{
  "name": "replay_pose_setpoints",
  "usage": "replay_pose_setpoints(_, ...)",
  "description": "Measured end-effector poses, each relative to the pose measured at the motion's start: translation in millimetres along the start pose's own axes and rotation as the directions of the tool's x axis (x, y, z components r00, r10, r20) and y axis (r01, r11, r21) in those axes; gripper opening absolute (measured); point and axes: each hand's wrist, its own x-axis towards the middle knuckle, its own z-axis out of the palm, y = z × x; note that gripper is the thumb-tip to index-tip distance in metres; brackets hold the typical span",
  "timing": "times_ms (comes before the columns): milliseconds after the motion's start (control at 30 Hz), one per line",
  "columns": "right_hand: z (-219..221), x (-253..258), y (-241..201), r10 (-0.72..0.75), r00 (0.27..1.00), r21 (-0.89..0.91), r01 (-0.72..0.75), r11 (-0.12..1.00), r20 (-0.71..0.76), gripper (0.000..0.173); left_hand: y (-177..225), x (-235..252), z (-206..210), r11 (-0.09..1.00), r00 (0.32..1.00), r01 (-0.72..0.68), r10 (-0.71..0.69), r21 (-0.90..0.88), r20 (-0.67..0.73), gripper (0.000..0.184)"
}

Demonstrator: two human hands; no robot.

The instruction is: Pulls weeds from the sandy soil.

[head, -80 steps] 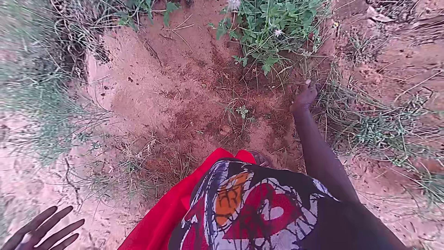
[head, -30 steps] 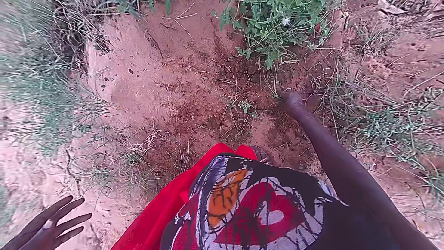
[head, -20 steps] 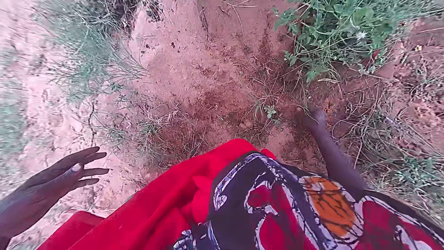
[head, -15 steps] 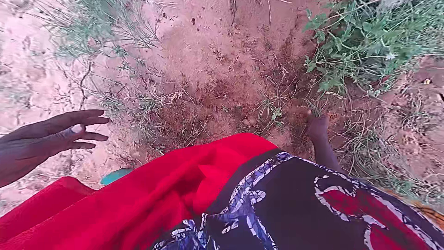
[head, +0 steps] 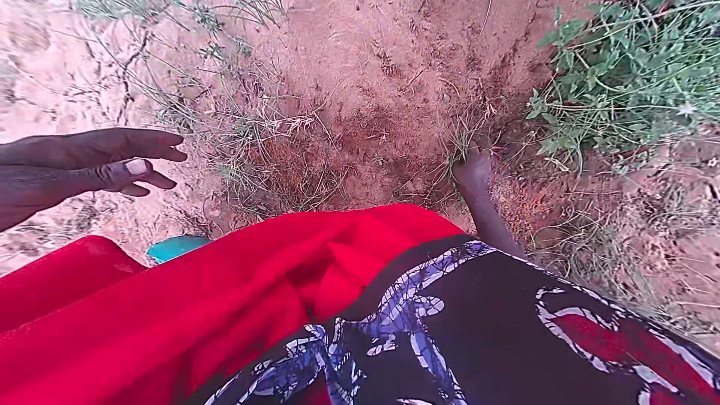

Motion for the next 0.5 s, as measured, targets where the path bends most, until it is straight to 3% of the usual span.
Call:
replay_pose_setpoints(67, 13.7, 1.4, -1.3, -0.178, 0.979, -0.025, 0.176, 0.984, -0.104, 0.051, -8.5, 0.7, -2.9, 1.0, 0.999, 0.016, -0.016, 0.003, 0.032, 0.041)
replay_pose_setpoints(133, 30.6, 0.0, -1.3, -0.365, 0.91, 0.042, 0.38, 0.924, -0.198, 0.044, -10.6, -1.0, -3.1, 0.999, 0.999, 0.036, -0.036, 0.018, 0.034, 0.042)
replay_pose_setpoints(200, 41.3, -3.1, -9.0, -0.408, 0.876, 0.14, 0.451, 0.881, -0.257, 0.034, -12.1, 0.5, -2.0, 0.999, 0.999, 0.049, -0.049, 0.022, 0.005, 0.041)
replay_pose_setpoints(267, 39.2, -12.1, -22.5, -0.311, 0.921, 0.341, 0.377, 0.861, -0.233, 0.036, -16.3, 3.5, 1.4, 0.999, 0.998, 0.05, -0.05, 0.006, -0.046, 0.04)
replay_pose_setpoints(367, 34.2, -29.8, -25.3, -0.04, 0.971, 0.708, 0.201, 0.678, -0.237, 0.044, -14.3, 4.5, 2.8, 0.999, 0.998, 0.035, -0.034, 0.013, -0.045, 0.041)
replay_pose_setpoints(433, 32.1, -44.5, -4.2, 0.182, 0.928, 0.816, 0.179, 0.549, -0.325, 0.041, -10.2, 4.3, 5.4, 1.0, 0.998, 0.028, -0.027, 0.013, -0.049, 0.04)
replay_pose_setpoints(500, 20.4, -53.9, 27.6, 0.403, 0.815, 0.825, 0.153, 0.544, -0.417, 0.041, -11.0, 4.3, 2.3, 1.0, 1.0, -0.001, 0.001, 0.019, -0.018, 0.04)
